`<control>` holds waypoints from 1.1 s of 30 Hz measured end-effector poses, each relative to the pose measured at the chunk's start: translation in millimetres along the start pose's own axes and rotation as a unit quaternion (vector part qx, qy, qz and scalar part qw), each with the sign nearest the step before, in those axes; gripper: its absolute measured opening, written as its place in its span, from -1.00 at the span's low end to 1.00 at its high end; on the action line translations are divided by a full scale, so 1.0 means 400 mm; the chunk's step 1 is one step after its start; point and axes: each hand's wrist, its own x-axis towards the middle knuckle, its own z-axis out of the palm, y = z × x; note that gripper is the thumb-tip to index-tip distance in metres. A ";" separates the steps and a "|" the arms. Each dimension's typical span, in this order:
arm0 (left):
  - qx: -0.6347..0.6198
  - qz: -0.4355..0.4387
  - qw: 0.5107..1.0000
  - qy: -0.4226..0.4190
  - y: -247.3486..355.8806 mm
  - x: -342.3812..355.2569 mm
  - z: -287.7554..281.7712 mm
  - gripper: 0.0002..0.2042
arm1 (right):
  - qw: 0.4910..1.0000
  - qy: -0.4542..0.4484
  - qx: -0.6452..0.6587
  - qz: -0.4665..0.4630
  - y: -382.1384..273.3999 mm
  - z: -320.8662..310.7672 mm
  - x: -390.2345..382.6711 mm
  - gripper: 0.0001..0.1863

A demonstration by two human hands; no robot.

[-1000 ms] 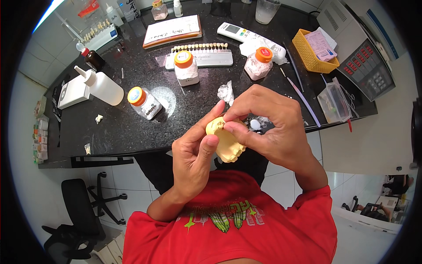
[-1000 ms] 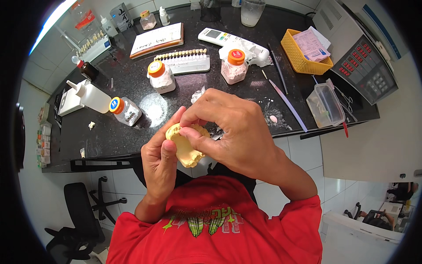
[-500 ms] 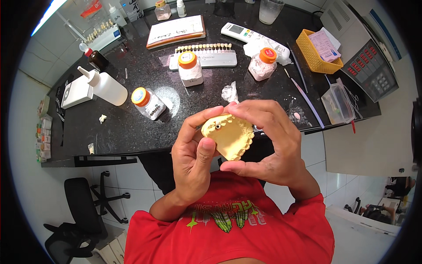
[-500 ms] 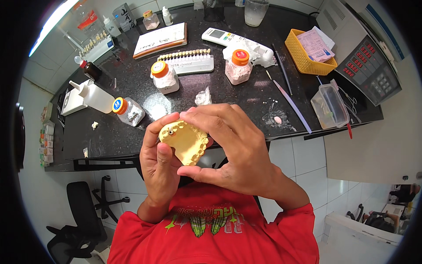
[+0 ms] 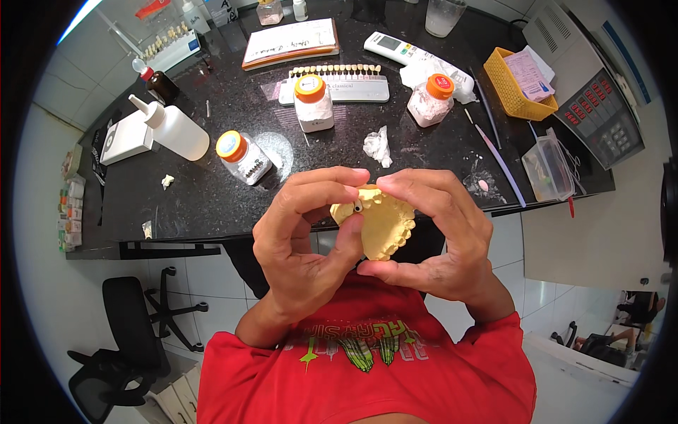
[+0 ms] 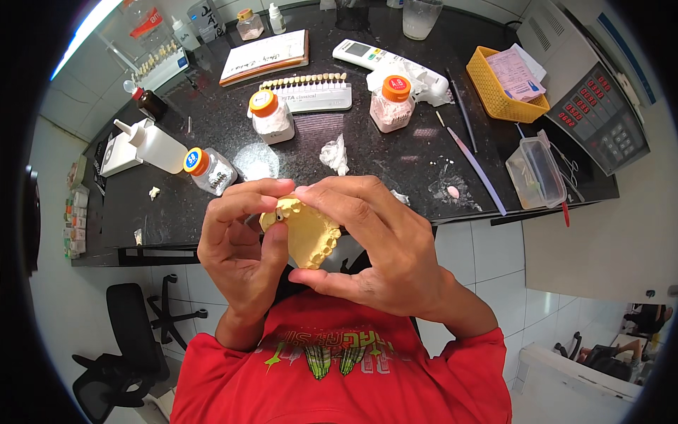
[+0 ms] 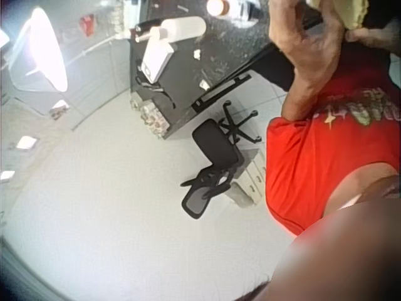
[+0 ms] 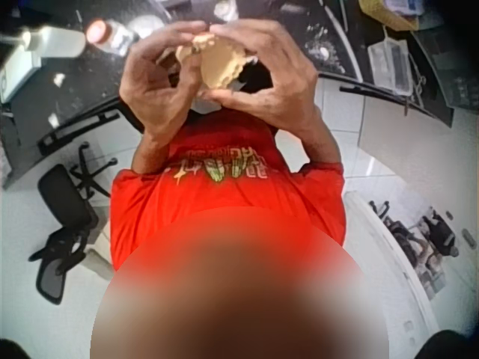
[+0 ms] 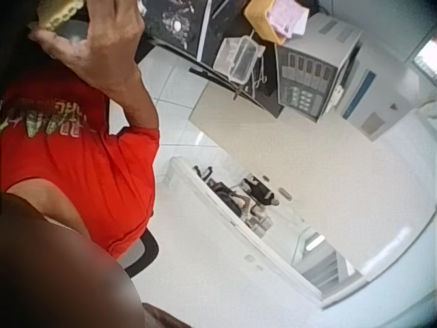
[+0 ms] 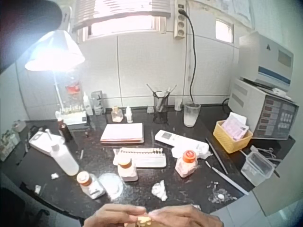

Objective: Apply gingival-colored porcelain paste to a dental model using a fine brush.

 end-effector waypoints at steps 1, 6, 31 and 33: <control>0.010 0.010 1.000 -0.003 -0.002 0.001 0.000 -0.71 | 1.000 0.001 0.001 0.000 0.001 -0.001 -0.001 -0.29; 0.020 0.025 0.999 0.002 0.002 0.005 0.005 -0.72 | 1.000 0.005 0.006 -0.001 -0.003 0.000 0.000 -0.29; 0.039 0.043 0.998 0.027 0.005 0.007 0.017 -0.75 | 1.000 0.011 0.000 -0.013 -0.013 -0.009 0.002 -0.26; 0.035 0.042 0.998 0.027 0.003 0.005 0.018 -0.75 | 1.000 0.013 -0.004 -0.015 -0.013 -0.008 0.000 -0.26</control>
